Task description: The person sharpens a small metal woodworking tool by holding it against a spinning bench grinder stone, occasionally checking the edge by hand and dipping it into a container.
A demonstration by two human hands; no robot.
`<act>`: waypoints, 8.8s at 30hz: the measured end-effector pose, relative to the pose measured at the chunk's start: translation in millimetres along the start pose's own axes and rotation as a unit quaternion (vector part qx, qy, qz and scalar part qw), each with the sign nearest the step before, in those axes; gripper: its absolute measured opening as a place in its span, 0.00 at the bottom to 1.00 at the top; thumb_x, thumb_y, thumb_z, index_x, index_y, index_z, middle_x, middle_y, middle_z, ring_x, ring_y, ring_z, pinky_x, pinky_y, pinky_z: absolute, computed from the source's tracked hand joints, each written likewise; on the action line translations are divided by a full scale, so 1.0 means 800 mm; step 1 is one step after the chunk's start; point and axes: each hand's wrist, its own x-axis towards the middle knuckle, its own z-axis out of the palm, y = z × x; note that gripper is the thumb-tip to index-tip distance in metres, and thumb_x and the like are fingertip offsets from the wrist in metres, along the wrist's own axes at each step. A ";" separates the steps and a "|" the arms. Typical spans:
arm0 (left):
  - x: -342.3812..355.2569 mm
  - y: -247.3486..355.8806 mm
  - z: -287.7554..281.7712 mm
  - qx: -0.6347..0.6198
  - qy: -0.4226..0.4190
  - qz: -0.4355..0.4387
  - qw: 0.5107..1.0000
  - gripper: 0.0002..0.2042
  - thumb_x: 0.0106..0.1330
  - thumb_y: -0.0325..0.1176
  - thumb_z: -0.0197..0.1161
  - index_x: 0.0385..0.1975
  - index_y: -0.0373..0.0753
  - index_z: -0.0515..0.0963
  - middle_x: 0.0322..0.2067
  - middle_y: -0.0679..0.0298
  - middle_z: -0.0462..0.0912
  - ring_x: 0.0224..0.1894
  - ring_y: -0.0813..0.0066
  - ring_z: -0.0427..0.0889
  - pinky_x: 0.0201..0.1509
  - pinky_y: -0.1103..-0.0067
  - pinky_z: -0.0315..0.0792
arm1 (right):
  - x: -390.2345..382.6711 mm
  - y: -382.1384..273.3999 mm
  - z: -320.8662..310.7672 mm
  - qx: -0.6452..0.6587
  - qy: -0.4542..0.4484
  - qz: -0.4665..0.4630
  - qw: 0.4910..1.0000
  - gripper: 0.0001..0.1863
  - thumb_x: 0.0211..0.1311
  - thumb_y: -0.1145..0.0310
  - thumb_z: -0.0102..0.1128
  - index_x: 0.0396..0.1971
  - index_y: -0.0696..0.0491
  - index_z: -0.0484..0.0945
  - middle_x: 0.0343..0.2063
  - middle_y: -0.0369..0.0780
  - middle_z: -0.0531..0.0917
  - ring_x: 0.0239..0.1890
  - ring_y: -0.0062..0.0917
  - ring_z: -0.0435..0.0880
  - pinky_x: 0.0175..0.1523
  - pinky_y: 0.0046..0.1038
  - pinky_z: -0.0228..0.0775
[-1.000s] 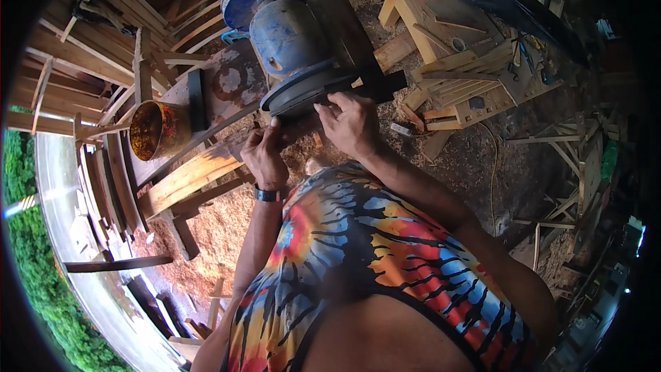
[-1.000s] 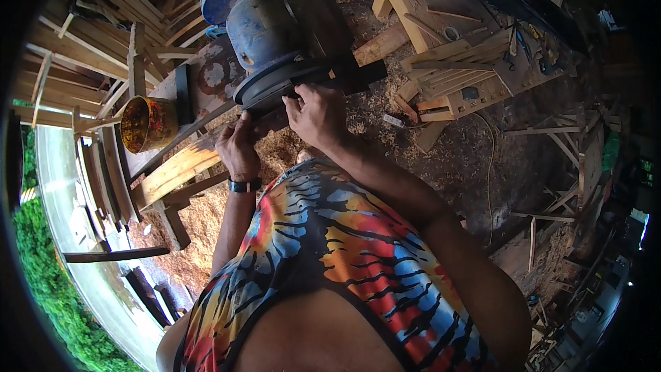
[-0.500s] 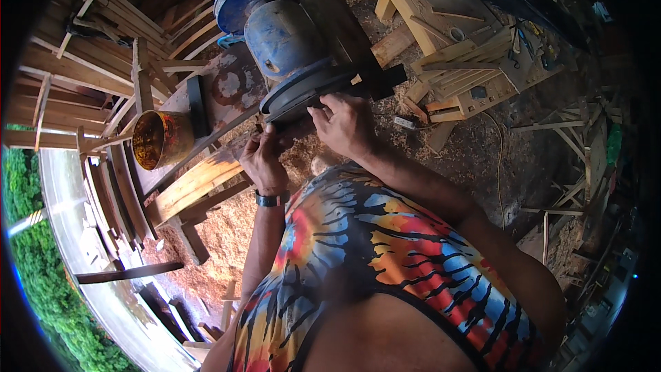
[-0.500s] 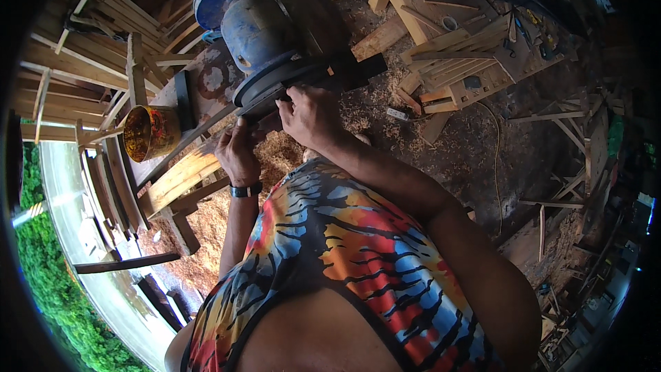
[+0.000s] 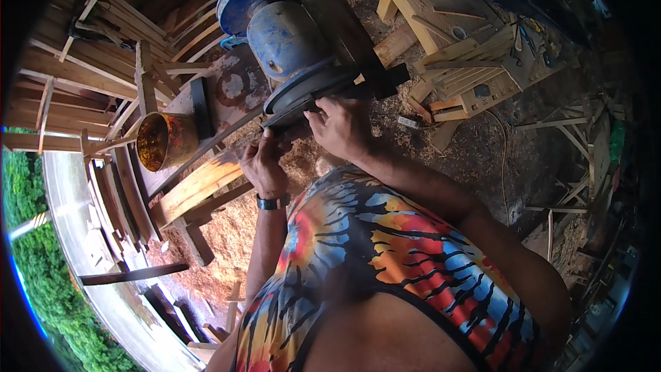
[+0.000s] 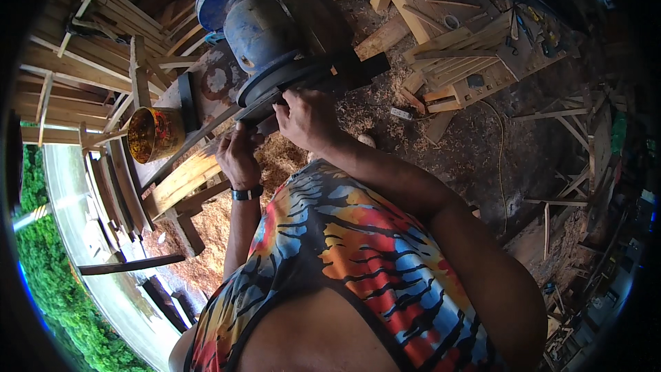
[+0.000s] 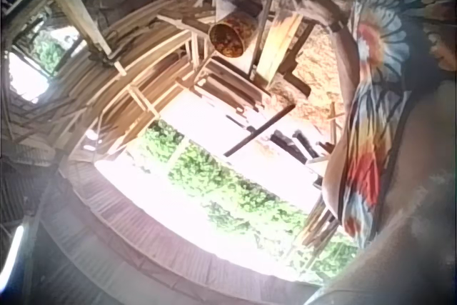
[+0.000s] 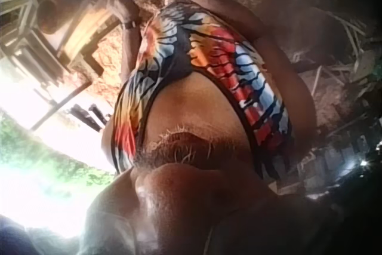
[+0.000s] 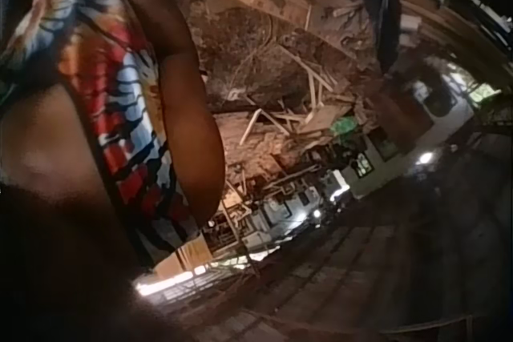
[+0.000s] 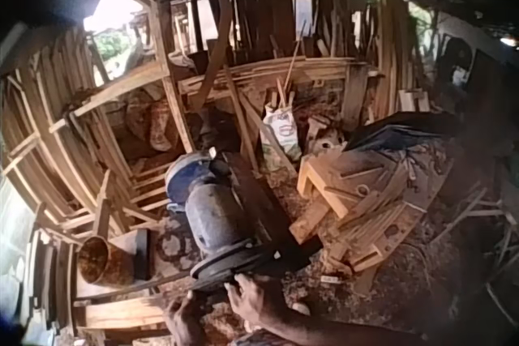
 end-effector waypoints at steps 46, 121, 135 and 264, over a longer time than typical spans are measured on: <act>-0.139 -0.032 -0.047 -0.058 0.023 0.069 0.996 0.09 0.67 0.14 0.68 0.44 0.28 0.78 0.39 0.56 0.87 0.40 0.70 0.90 0.44 0.75 0.86 | -0.037 0.015 -0.064 0.141 -0.196 -0.198 0.950 0.15 0.53 0.79 0.78 0.38 0.58 0.80 0.40 0.48 0.90 0.40 0.42 0.93 0.44 0.35 0.85; -0.081 0.047 -0.200 -0.258 -0.303 0.046 0.916 0.75 0.39 0.34 0.93 0.83 0.38 0.37 0.74 0.53 0.62 0.75 0.60 0.64 0.80 0.62 0.58 | -0.038 -0.177 0.047 0.175 -0.353 -0.309 0.866 0.28 0.47 0.71 0.84 0.49 0.53 0.80 0.51 0.46 0.83 0.44 0.38 0.88 0.42 0.34 0.83; -0.074 0.066 -0.197 -0.244 -0.352 0.016 0.903 0.74 0.38 0.33 0.93 0.83 0.37 0.40 0.77 0.53 0.58 0.78 0.62 0.61 0.81 0.65 0.57 | -0.043 -0.155 0.060 0.145 -0.355 -0.330 0.862 0.47 0.41 0.66 0.86 0.68 0.44 0.78 0.69 0.51 0.76 0.54 0.43 0.90 0.51 0.36 0.87; -0.083 0.053 -0.185 -0.301 -0.332 -0.023 0.893 0.69 0.35 0.38 0.93 0.80 0.30 0.51 0.75 0.53 0.63 0.76 0.63 0.63 0.80 0.68 0.55 | -0.048 -0.157 0.059 0.110 -0.281 -0.355 0.885 0.31 0.46 0.80 0.73 0.56 0.48 0.86 0.58 0.44 0.86 0.45 0.37 0.91 0.44 0.35 0.81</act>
